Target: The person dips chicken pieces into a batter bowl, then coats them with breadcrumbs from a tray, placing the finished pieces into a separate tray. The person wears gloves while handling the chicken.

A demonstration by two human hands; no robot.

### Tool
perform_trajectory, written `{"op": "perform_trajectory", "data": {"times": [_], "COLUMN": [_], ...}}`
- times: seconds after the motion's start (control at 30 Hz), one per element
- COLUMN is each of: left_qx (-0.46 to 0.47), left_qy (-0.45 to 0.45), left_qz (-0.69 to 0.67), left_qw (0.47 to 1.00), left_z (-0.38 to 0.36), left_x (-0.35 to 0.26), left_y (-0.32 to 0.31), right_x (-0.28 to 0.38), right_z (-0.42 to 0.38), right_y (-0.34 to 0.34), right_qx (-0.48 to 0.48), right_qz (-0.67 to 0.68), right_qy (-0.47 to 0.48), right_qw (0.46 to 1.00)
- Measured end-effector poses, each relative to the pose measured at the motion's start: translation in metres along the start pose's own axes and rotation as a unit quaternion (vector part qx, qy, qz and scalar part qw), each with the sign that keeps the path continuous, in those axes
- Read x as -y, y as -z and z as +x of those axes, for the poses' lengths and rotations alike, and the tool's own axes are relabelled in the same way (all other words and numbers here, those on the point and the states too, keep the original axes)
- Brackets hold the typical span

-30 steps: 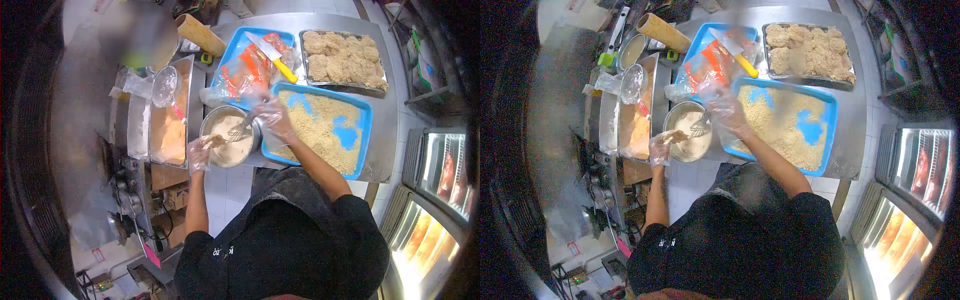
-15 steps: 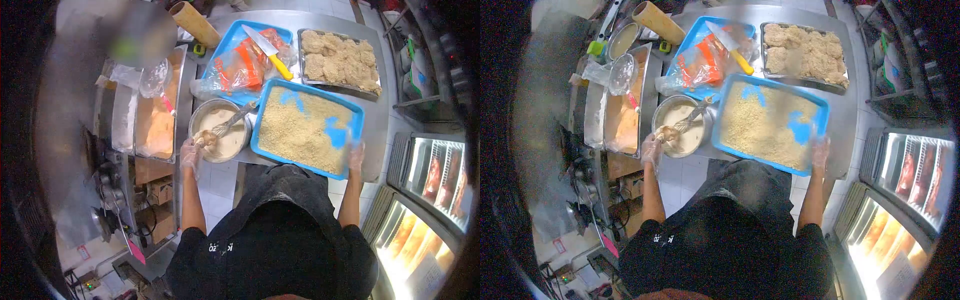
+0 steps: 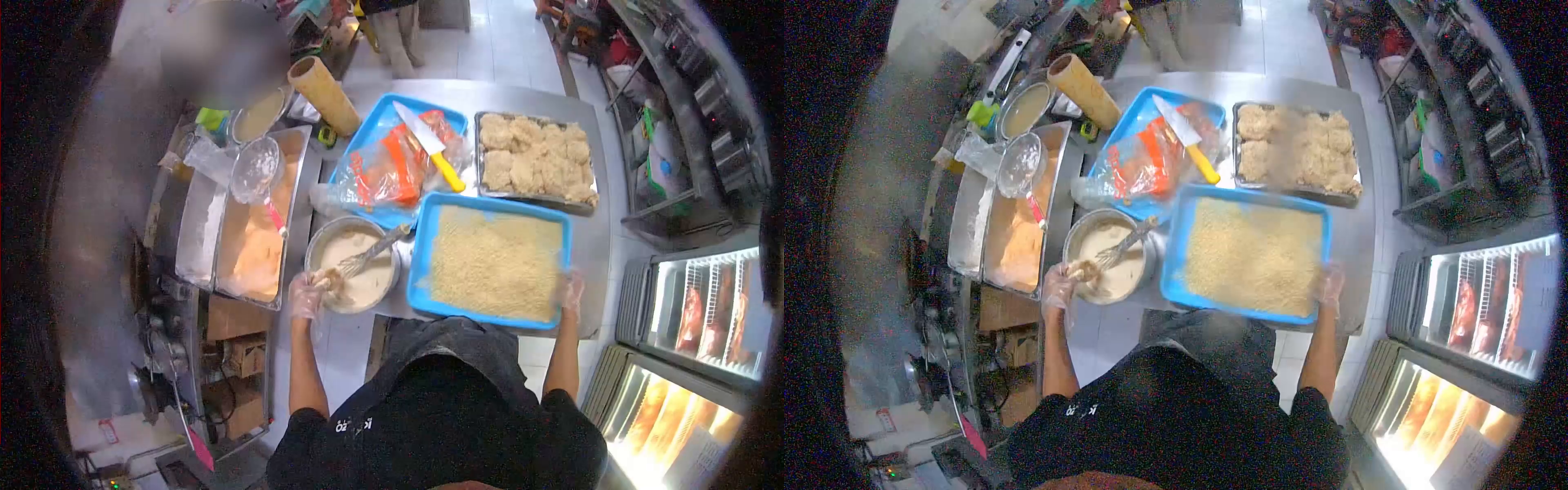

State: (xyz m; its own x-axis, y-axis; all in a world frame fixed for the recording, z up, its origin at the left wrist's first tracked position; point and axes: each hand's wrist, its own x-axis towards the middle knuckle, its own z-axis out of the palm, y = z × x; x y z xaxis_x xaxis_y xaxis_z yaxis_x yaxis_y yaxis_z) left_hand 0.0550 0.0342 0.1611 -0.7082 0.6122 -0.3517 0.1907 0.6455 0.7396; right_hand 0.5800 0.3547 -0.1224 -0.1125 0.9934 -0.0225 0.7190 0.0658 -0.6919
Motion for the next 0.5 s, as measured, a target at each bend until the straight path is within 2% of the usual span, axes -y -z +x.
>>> {"op": "perform_trajectory", "data": {"times": [0.03,0.07,0.1,0.13,0.17,0.2,0.23,0.27,0.3,0.37,0.4,0.43,0.5], "left_qx": [0.011,-0.012,-0.036,-0.066,-0.096,-0.092,-0.087,-0.080,-0.073,-0.086,-0.092,-0.090,-0.081], "left_qy": [-0.012,-0.034,-0.056,-0.087,-0.116,-0.109,-0.103,-0.096,-0.088,-0.108,-0.112,-0.115,-0.118], "left_qz": [-0.005,0.008,0.022,0.126,0.230,0.202,0.175,0.149,0.122,0.068,0.043,0.077,0.148], "left_qw": [1.000,0.999,0.998,0.986,0.962,0.969,0.975,0.981,0.986,0.988,0.988,0.986,0.979], "left_z": [-0.004,0.004,0.012,0.012,0.012,0.013,0.014,0.017,0.020,0.035,0.033,0.032,0.029], "left_x": [-0.007,0.012,0.031,0.032,0.034,0.036,0.037,0.038,0.040,0.066,0.070,0.074,0.056], "left_y": [-0.001,-0.001,-0.001,-0.001,-0.002,-0.002,-0.002,-0.002,-0.002,-0.005,-0.005,-0.004,0.000], "right_x": [0.018,0.032,0.011,-0.017,-0.019,-0.007,0.002,0.004,0.008,-0.016,-0.027,-0.037,-0.032], "right_z": [-0.004,-0.007,-0.005,-0.002,-0.002,-0.003,-0.013,-0.016,-0.019,-0.006,-0.003,-0.007,-0.010], "right_y": [0.011,0.020,0.005,-0.013,-0.015,-0.011,-0.004,0.000,0.005,0.000,-0.007,-0.016,-0.017], "right_qx": [0.008,0.019,-0.063,-0.152,-0.176,-0.198,-0.173,-0.145,-0.124,-0.084,-0.050,-0.048,-0.080], "right_qz": [-0.123,-0.162,0.102,0.358,0.386,0.412,0.214,0.060,-0.094,-0.290,-0.159,-0.063,0.045], "right_qy": [0.004,-0.018,-0.045,-0.028,0.005,0.040,0.102,0.113,0.135,0.097,0.032,-0.009,-0.021], "right_qw": [0.992,0.986,0.992,0.921,0.906,0.889,0.956,0.981,0.979,0.948,0.986,0.997,0.996]}}
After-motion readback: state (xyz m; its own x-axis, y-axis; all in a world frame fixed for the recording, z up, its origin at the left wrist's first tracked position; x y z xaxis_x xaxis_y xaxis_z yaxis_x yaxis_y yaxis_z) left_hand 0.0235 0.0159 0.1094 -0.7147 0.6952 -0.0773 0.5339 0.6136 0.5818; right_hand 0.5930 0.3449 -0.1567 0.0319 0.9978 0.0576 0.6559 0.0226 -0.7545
